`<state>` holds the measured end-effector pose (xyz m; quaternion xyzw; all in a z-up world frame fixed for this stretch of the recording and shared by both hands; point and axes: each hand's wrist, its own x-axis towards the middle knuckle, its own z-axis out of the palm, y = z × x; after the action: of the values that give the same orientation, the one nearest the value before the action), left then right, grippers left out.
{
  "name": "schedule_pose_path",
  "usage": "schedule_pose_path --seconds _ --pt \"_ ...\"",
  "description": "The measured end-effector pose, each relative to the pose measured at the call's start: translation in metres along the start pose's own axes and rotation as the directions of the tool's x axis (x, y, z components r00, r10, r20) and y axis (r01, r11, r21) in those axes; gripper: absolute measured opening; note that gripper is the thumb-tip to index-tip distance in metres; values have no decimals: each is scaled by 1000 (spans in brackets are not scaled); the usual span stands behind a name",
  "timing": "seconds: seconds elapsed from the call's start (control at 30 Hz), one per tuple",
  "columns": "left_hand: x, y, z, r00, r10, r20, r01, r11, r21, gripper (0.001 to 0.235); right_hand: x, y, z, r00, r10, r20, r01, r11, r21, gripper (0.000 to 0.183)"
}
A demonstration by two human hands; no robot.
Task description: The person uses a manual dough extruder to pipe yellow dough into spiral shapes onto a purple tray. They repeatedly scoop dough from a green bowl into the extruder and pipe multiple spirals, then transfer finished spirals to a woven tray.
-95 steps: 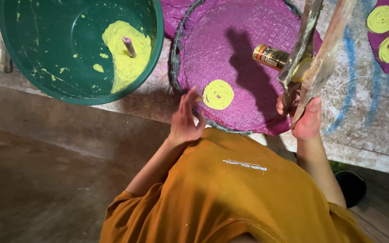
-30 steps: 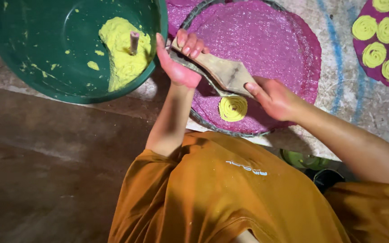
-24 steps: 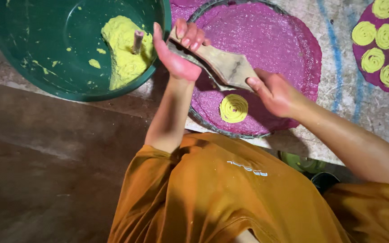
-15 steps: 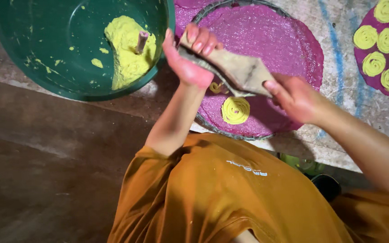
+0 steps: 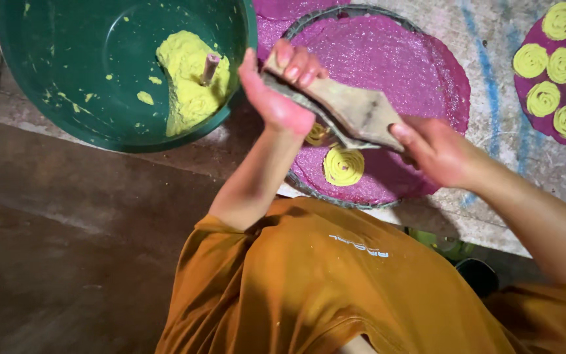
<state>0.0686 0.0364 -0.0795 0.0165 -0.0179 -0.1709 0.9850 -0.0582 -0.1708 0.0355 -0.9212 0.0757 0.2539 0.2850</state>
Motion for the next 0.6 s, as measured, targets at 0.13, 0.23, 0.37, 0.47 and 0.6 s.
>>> schedule_pose_path --seconds 0.13,0.23,0.37,0.47,0.6 --pt "25 -7 3 1000 -17 -4 17 1000 -21 47 10 -2 -9 998 -12 -67 11 1000 -20 54" --pt "36 8 3 996 19 89 -22 999 38 49 26 -12 5 986 -93 -136 90 996 -25 53" --pt "18 34 0 997 28 68 -34 995 89 50 26 -16 24 993 -109 -50 115 985 127 51" --pt "-1 27 -2 994 78 77 -87 990 114 49 12 -10 27 989 -144 -18 145 986 86 53" --pt "-5 -4 1 997 -6 -82 6 1000 7 49 -3 1 8 998 57 4 -57 998 18 53"
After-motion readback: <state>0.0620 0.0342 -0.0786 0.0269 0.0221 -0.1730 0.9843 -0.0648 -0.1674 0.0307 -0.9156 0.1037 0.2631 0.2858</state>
